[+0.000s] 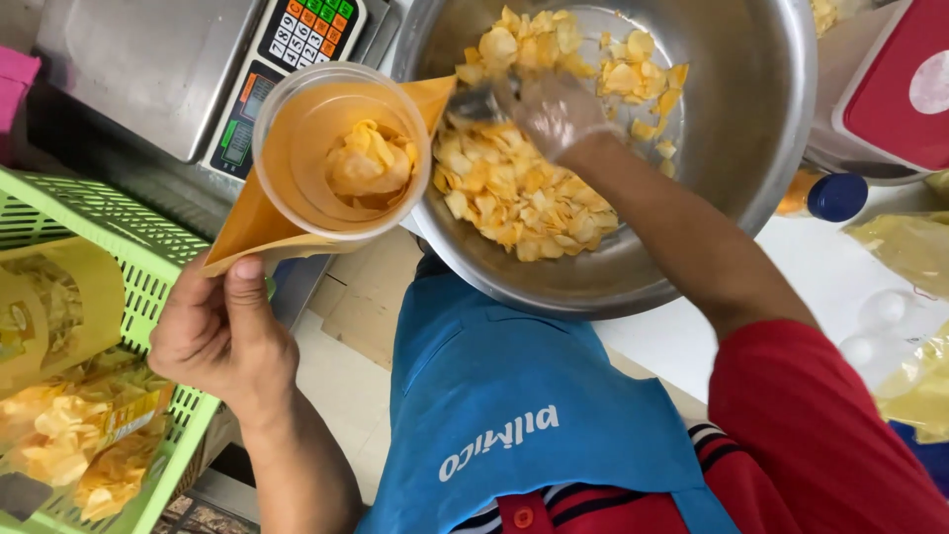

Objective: The person is scooping chips from a large metal bowl into paper bags and placing the filled bags into a green plastic crate.

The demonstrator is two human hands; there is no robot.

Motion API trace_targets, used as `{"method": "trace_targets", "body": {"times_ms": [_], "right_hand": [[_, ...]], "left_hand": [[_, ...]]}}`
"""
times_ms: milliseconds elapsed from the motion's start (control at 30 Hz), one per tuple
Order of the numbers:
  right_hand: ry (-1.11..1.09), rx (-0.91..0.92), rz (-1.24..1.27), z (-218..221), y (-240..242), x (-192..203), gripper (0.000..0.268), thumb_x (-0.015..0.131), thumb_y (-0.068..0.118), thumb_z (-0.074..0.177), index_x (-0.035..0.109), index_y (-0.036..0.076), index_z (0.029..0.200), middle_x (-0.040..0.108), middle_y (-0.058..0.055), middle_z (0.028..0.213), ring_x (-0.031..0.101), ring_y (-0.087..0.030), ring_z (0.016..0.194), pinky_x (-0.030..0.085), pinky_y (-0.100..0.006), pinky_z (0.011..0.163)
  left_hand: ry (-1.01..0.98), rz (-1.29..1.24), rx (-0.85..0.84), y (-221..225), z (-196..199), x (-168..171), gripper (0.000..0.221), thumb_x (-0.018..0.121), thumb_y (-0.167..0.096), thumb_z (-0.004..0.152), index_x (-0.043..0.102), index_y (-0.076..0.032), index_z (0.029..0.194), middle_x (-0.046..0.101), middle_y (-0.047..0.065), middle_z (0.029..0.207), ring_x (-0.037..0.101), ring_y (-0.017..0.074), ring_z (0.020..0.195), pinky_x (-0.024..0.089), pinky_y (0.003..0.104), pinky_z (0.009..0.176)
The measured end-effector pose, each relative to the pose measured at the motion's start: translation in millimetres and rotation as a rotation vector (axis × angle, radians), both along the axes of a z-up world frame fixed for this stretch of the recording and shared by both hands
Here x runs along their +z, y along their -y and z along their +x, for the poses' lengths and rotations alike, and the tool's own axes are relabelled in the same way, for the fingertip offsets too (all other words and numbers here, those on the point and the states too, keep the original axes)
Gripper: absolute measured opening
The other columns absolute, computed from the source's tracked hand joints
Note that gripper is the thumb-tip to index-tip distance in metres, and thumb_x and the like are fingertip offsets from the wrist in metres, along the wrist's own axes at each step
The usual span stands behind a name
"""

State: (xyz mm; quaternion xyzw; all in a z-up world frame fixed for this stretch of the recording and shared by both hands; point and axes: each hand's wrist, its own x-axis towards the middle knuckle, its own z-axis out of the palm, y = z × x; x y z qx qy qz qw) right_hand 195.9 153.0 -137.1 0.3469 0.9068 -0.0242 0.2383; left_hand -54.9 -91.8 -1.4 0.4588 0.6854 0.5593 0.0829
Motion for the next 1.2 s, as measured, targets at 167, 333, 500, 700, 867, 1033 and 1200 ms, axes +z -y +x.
{"method": "trace_targets", "body": {"times_ms": [167, 333, 500, 700, 867, 1033, 1200], "right_hand": [[0.304, -0.107, -0.392, 37, 31, 76, 0.087, 0.048, -0.009, 0.103, 0.013, 0.037, 0.168, 0.059, -0.022, 0.130, 0.051, -0.014, 0.057, 0.044, -0.020, 0.038], [0.158, -0.524, -0.068, 137, -17, -25, 0.042, 0.043, 0.010, 0.108, 0.040, 0.009, 0.149, 0.068, -0.014, 0.092, 0.069, -0.027, 0.073, 0.060, -0.038, 0.048], [-0.126, -0.961, 0.057, 179, -79, -132, 0.060, 0.042, 0.033, 0.114, 0.017, 0.007, 0.162, 0.054, -0.026, 0.140, 0.056, -0.044, 0.123, 0.050, -0.051, 0.094], [-0.237, -0.984, -0.308, 52, -23, -42, 0.039, 0.050, -0.011, 0.100, 0.043, 0.005, 0.135, 0.064, -0.015, 0.095, 0.057, -0.017, 0.065, 0.052, -0.026, 0.045], [-0.051, -0.876, -0.460, 61, 10, 42, 0.021, 0.049, 0.016, 0.113, 0.055, 0.007, 0.131, 0.068, -0.014, 0.098, 0.064, -0.020, 0.070, 0.055, -0.027, 0.048], [0.357, -0.831, -0.204, 148, 21, 38, 0.044, 0.043, 0.005, 0.106, 0.046, 0.006, 0.149, 0.070, -0.018, 0.107, 0.069, -0.034, 0.092, 0.064, -0.047, 0.069], [0.391, -0.850, -0.397, 146, 43, 16, 0.033, 0.038, 0.015, 0.111, 0.058, 0.002, 0.133, 0.071, -0.022, 0.125, 0.069, -0.037, 0.113, 0.060, -0.048, 0.091]], "left_hand": [[0.030, -0.007, -0.009, -5, -1, -2, 0.020, 0.072, -0.003, 0.105, 0.069, 0.010, 0.119, 0.073, 0.019, 0.103, 0.065, 0.0188, 0.091, 0.055, 0.031, 0.085], [0.048, -0.007, -0.043, -11, -2, -2, 0.020, 0.070, -0.003, 0.106, 0.068, 0.012, 0.120, 0.073, 0.020, 0.104, 0.066, 0.0205, 0.091, 0.055, 0.032, 0.085], [0.034, 0.018, -0.047, -7, -3, -5, 0.021, 0.071, 0.002, 0.104, 0.066, 0.012, 0.122, 0.072, 0.021, 0.104, 0.067, 0.0203, 0.090, 0.057, 0.032, 0.086], [0.031, -0.027, -0.024, -6, -4, -7, 0.020, 0.072, -0.002, 0.107, 0.068, 0.014, 0.119, 0.071, 0.020, 0.103, 0.062, 0.0201, 0.089, 0.052, 0.032, 0.082], [0.042, -0.013, -0.051, -7, -11, -12, 0.024, 0.073, -0.003, 0.106, 0.068, 0.015, 0.121, 0.070, 0.022, 0.100, 0.060, 0.0210, 0.087, 0.050, 0.033, 0.079], [0.067, 0.008, -0.052, -8, -15, -15, 0.025, 0.074, -0.006, 0.106, 0.069, 0.015, 0.118, 0.069, 0.021, 0.099, 0.060, 0.0210, 0.088, 0.050, 0.033, 0.081], [0.070, 0.022, -0.090, -14, -12, -11, 0.024, 0.071, -0.008, 0.107, 0.069, 0.014, 0.115, 0.068, 0.020, 0.099, 0.059, 0.0217, 0.088, 0.048, 0.033, 0.081]]}}
